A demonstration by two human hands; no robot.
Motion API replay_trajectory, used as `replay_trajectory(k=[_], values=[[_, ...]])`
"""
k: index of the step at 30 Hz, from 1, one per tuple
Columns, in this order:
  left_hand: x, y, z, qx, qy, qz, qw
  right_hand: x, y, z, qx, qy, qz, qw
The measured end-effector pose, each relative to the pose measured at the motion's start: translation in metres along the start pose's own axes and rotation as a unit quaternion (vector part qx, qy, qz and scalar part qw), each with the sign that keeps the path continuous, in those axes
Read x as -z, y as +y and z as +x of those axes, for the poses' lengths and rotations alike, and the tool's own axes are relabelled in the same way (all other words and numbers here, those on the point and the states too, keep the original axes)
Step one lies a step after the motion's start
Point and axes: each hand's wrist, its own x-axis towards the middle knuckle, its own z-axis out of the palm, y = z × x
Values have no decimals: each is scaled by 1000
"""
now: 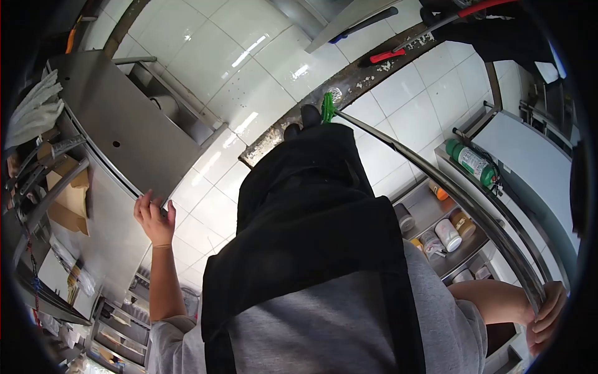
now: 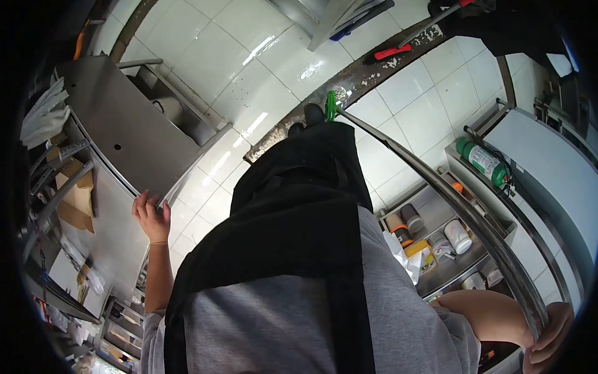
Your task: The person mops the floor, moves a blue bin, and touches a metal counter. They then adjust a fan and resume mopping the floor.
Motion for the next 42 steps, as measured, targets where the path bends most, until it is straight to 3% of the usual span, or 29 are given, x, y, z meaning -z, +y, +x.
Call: replay_trajectory(k=[5, 7, 9, 11, 12, 13, 15, 16, 22, 25, 27, 30, 31, 32, 33, 36, 37, 39, 42], values=[[-2, -2, 0, -3, -7, 0, 1000, -18, 7, -5, 11, 2, -10, 1000], [-1, -3, -1, -8, -9, 6, 1000, -17, 4, -11, 7, 44, -46, 998], [0, -3, -1, -9, -7, 7, 1000, -13, 8, -12, 1, 33, 14, 999], [-2, -3, 2, -11, 0, 7, 1000, -19, 6, -14, -14, 65, -65, 996], [-3, -2, 2, -12, 6, 8, 1000, 13, 1, -24, 11, 46, 107, 993], [-1, -2, 1, -11, 9, 8, 1000, 8, 1, -23, 12, 46, 109, 993], [0, -2, 0, -8, 8, 7, 1000, -1, 4, -19, 4, 100, -21, 995], [0, -2, 1, -7, 8, 4, 1000, 6, 7, -18, 6, 44, 43, 998], [0, -2, -1, -10, 35, -8, 999, -20, -16, -38, -28, -13, 99, 995], [-3, -4, -5, 0, 38, -14, 999, -45, -14, -46, 13, -30, 51, 998], [-2, -3, -6, -7, 41, -9, 999, -9, -51, -61, -15, -18, 115, 993], [1, 6, -5, -5, 82, 3, 997, -31, -83, -57, -3, -30, 29, 999], [1, 11, -8, 9, 108, 8, 994, -63, -85, -53, -9, -102, 54, 993], [2, 26, -10, 15, 185, 17, 982, -95, -88, -50, -16, -174, 79, 981], [0, 44, -16, 15, 205, -37, 978, -108, -98, -49, -22, -246, 103, 964], [-25, 134, -42, -56, 197, -183, 961, -103, -172, -72, 20, -208, 146, 967], [-40, 175, -52, -59, 115, -300, 945, -84, -208, -75, -8, -288, 179, 941], [-57, 261, -74, -77, -65, -465, 880, -103, -209, -102, 32, -275, 199, 940], [-109, 368, -114, -124, -147, -498, 845, -102, -245, -145, 41, -275, 192, 941]])
